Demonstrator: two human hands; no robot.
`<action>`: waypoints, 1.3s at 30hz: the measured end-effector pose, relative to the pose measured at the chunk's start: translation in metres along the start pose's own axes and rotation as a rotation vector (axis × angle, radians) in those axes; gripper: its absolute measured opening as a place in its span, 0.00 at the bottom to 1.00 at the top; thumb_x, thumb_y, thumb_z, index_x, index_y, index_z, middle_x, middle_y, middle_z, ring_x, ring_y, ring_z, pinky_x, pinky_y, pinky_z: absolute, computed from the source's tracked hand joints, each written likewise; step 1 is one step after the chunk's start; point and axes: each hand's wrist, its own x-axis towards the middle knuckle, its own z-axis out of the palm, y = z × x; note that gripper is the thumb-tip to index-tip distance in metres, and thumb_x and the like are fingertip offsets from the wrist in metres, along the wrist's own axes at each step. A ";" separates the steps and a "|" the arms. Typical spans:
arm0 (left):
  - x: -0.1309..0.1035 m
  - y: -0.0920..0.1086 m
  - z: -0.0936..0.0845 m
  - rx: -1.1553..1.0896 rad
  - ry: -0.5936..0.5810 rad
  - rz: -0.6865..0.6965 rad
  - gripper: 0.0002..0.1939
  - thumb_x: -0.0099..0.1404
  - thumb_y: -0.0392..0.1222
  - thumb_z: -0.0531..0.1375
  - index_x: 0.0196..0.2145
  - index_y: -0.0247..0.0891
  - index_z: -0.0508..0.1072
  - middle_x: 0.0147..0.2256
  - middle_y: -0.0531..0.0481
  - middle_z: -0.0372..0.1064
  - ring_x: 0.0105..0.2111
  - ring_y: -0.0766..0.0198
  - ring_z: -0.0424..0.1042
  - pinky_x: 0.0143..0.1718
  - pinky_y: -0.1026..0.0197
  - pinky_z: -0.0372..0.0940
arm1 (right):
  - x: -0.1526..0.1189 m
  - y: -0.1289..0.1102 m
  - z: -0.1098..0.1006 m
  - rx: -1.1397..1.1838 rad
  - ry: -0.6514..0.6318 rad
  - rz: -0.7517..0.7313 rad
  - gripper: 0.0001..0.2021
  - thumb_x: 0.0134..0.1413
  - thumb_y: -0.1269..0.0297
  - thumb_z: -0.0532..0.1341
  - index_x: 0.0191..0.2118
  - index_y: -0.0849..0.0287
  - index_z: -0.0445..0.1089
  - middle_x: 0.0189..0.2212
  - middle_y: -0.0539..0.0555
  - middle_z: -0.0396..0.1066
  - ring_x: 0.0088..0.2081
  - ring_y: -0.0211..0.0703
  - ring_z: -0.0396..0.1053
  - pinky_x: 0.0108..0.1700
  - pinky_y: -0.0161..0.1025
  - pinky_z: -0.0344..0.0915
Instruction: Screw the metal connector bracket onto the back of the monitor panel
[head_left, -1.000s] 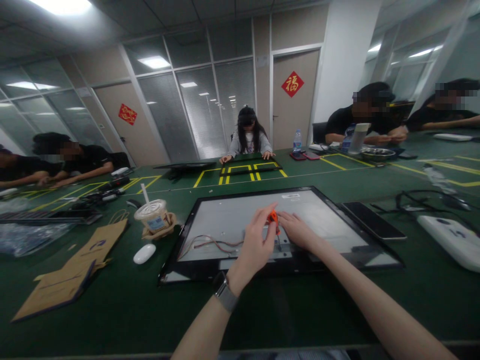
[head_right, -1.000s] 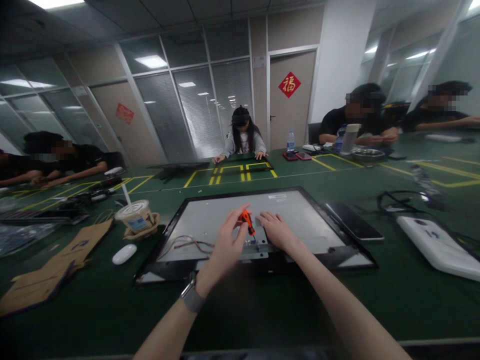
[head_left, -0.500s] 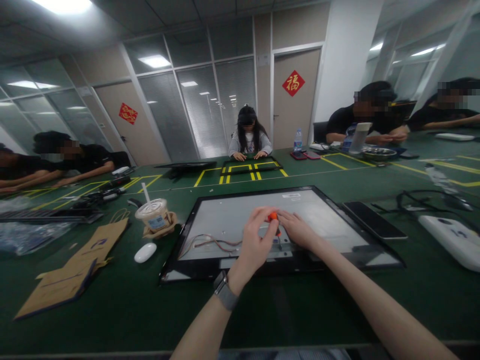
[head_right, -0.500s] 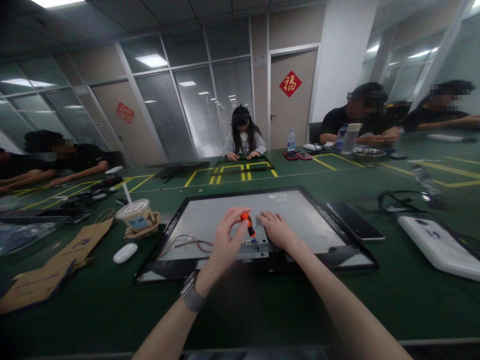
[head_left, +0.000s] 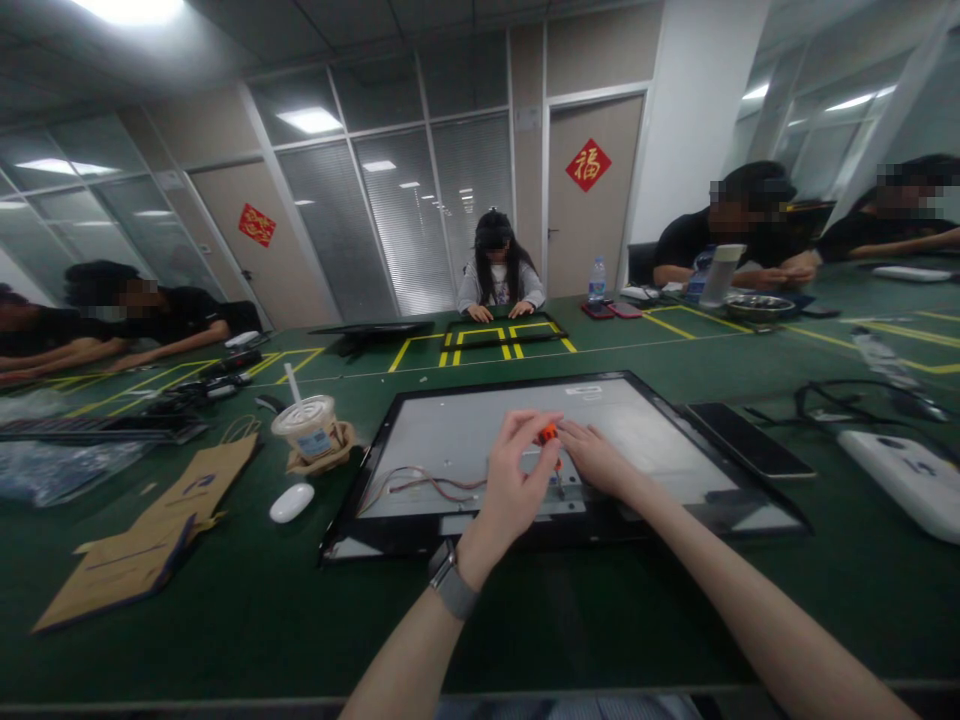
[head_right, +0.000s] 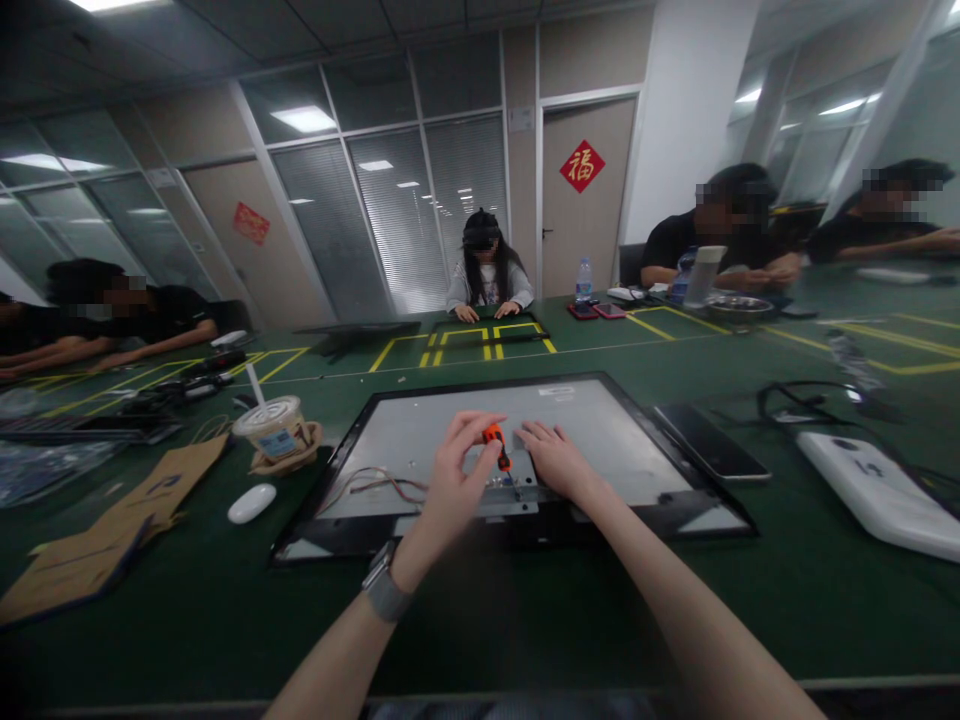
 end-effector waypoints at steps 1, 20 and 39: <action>0.000 0.000 0.000 0.014 0.006 0.008 0.14 0.73 0.41 0.57 0.53 0.42 0.76 0.46 0.45 0.68 0.44 0.61 0.71 0.47 0.57 0.70 | 0.000 0.000 0.000 -0.003 0.000 -0.002 0.28 0.66 0.77 0.46 0.67 0.60 0.63 0.69 0.66 0.58 0.69 0.57 0.57 0.66 0.63 0.56; -0.005 -0.002 0.000 0.261 -0.086 0.130 0.21 0.77 0.39 0.50 0.64 0.42 0.63 0.52 0.42 0.69 0.50 0.57 0.71 0.53 0.53 0.70 | -0.002 -0.003 -0.005 0.042 -0.001 0.007 0.28 0.65 0.77 0.47 0.68 0.61 0.62 0.69 0.68 0.58 0.69 0.58 0.57 0.67 0.64 0.55; -0.001 0.000 0.000 0.068 -0.063 0.012 0.16 0.74 0.45 0.56 0.56 0.42 0.74 0.48 0.44 0.68 0.47 0.58 0.70 0.52 0.53 0.69 | -0.002 -0.002 -0.003 0.040 -0.005 0.003 0.29 0.65 0.77 0.47 0.68 0.60 0.61 0.69 0.67 0.59 0.70 0.59 0.57 0.66 0.65 0.55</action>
